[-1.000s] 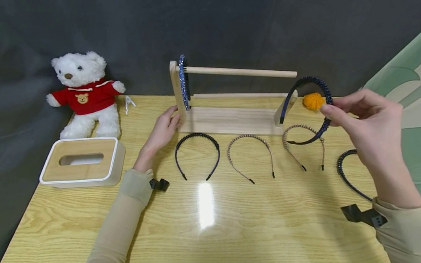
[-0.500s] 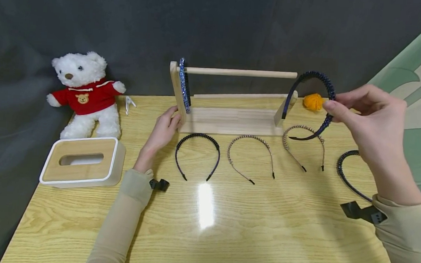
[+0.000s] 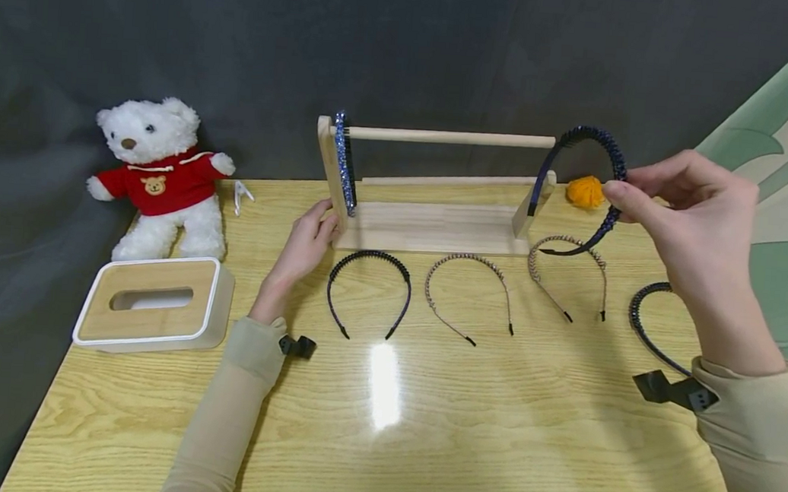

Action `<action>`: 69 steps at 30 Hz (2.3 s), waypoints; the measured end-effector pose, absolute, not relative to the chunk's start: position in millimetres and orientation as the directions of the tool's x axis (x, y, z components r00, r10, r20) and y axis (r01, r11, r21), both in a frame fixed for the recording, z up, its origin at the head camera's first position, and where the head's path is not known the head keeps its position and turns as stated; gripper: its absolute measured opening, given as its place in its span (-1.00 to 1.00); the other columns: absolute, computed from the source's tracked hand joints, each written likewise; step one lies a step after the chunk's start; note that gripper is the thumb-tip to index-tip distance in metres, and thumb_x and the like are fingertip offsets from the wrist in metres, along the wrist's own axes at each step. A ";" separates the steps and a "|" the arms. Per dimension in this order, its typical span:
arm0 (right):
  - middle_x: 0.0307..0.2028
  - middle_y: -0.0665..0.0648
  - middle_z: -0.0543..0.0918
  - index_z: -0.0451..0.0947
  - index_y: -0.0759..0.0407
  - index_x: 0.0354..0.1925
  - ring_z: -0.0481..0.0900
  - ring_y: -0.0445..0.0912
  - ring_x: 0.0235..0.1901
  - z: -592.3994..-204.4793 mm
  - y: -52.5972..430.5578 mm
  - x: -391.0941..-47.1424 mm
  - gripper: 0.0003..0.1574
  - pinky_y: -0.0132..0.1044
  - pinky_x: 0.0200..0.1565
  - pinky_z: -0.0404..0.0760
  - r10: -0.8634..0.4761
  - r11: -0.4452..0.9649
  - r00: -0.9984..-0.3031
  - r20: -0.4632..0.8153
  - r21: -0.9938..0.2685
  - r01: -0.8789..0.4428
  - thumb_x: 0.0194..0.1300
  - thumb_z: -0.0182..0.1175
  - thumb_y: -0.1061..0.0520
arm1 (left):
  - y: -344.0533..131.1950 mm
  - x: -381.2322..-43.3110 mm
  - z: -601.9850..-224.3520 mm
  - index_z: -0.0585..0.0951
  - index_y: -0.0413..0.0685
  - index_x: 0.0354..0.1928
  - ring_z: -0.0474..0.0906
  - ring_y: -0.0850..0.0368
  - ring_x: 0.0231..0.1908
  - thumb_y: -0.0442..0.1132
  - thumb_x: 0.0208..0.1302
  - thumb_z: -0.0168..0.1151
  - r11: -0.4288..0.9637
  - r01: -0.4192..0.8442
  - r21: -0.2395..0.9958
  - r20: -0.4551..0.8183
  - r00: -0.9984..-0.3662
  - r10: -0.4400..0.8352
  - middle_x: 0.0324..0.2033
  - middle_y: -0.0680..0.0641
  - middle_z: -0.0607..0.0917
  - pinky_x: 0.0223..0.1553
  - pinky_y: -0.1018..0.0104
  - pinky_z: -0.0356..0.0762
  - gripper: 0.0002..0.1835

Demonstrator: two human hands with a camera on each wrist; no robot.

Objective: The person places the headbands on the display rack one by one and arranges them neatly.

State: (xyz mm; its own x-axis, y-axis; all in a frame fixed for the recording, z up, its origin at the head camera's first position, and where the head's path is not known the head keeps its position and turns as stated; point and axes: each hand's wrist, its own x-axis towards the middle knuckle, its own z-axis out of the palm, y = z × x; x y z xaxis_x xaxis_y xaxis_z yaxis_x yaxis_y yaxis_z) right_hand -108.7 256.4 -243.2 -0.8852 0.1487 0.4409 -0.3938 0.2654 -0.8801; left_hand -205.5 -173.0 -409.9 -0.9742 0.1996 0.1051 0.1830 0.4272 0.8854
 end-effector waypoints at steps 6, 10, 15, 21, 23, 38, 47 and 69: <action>-0.34 0.16 0.76 0.67 0.64 -0.24 0.70 -0.11 -0.51 -244.1 255.9 -111.7 -0.77 -0.50 -0.35 0.77 0.148 0.117 -0.887 0.437 -0.899 -0.423 0.19 0.51 0.49 | -173.2 -204.5 -409.1 0.34 -0.38 0.55 0.63 -0.32 0.24 -0.33 0.75 -0.10 0.409 0.173 0.896 0.094 -0.974 0.205 0.35 -0.47 0.52 0.24 0.05 0.72 -0.53; -0.35 0.16 0.76 0.66 0.64 -0.24 0.70 -0.12 -0.50 -242.9 255.2 -112.7 -0.77 -0.51 -0.34 0.77 0.149 0.132 -0.887 0.437 -0.898 -0.420 0.20 0.51 0.48 | -173.0 -204.0 -408.2 0.32 -0.38 0.56 0.61 -0.34 0.26 -0.33 0.76 -0.10 0.392 0.161 0.906 0.083 -0.974 0.208 0.37 -0.48 0.50 0.26 0.06 0.70 -0.52; -0.36 0.14 0.77 0.65 0.65 -0.24 0.70 -0.13 -0.51 -241.5 254.5 -114.7 -0.75 -0.50 -0.32 0.78 0.147 0.153 -0.883 0.445 -0.893 -0.424 0.20 0.51 0.47 | -173.3 -204.7 -409.5 0.32 -0.38 0.56 0.61 -0.35 0.26 -0.33 0.75 -0.10 0.400 0.166 0.901 0.087 -0.974 0.207 0.36 -0.49 0.51 0.26 0.04 0.70 -0.52; -0.36 0.14 0.77 0.64 0.66 -0.24 0.71 -0.13 -0.50 -241.4 252.8 -117.4 -0.74 -0.49 -0.32 0.78 0.142 0.149 -0.880 0.453 -0.889 -0.434 0.20 0.51 0.47 | -173.5 -204.0 -409.2 0.32 -0.37 0.56 0.63 -0.33 0.24 -0.34 0.75 -0.10 0.404 0.170 0.899 0.091 -0.974 0.207 0.33 -0.48 0.53 0.24 0.06 0.72 -0.52; -0.35 0.13 0.78 0.65 0.66 -0.23 0.71 -0.13 -0.50 -241.2 251.9 -118.1 -0.74 -0.49 -0.33 0.78 0.143 0.163 -0.880 0.452 -0.888 -0.429 0.21 0.51 0.46 | -174.0 -203.5 -409.3 0.32 -0.36 0.57 0.62 -0.33 0.24 -0.34 0.75 -0.10 0.406 0.168 0.898 0.089 -0.974 0.207 0.34 -0.48 0.52 0.24 0.06 0.72 -0.52; -0.39 0.09 0.79 0.66 0.63 -0.22 0.72 -0.15 -0.49 -240.1 244.7 -124.6 -0.73 -0.50 -0.33 0.77 0.134 0.209 -0.875 0.466 -0.876 -0.434 0.22 0.53 0.42 | -175.0 -203.0 -410.0 0.33 -0.37 0.56 0.64 -0.34 0.23 -0.34 0.75 -0.10 0.400 0.160 0.902 0.085 -0.976 0.199 0.33 -0.48 0.54 0.23 0.04 0.72 -0.52; -0.36 0.14 0.80 0.66 0.65 -0.24 0.73 -0.13 -0.49 -239.1 240.1 -128.6 -0.71 -0.49 -0.34 0.77 0.135 0.141 -0.878 0.460 -0.886 -0.442 0.19 0.54 0.43 | -175.1 -203.7 -410.5 0.34 -0.37 0.56 0.65 -0.34 0.21 -0.34 0.75 -0.09 0.398 0.166 0.902 0.092 -0.976 0.199 0.33 -0.48 0.54 0.23 0.03 0.72 -0.52; -0.39 0.16 0.80 0.65 0.67 -0.24 0.75 -0.11 -0.48 -240.7 226.1 -137.8 -0.71 -0.46 -0.34 0.76 0.134 0.041 -0.867 0.481 -0.876 -0.480 0.15 0.55 0.47 | -172.1 -205.5 -409.6 0.35 -0.36 0.55 0.64 -0.32 0.22 -0.34 0.75 -0.08 0.401 0.168 0.900 0.094 -0.976 0.199 0.33 -0.47 0.55 0.23 0.05 0.72 -0.53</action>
State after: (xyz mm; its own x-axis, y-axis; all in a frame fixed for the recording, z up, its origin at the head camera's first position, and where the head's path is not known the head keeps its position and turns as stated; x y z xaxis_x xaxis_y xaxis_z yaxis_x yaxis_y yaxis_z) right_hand -137.8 226.1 -240.7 -0.8666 0.1344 0.4806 -0.4797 0.0412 -0.8765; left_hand -205.5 -172.1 -409.6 -0.9756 0.1987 0.0939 0.1684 0.4010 0.9005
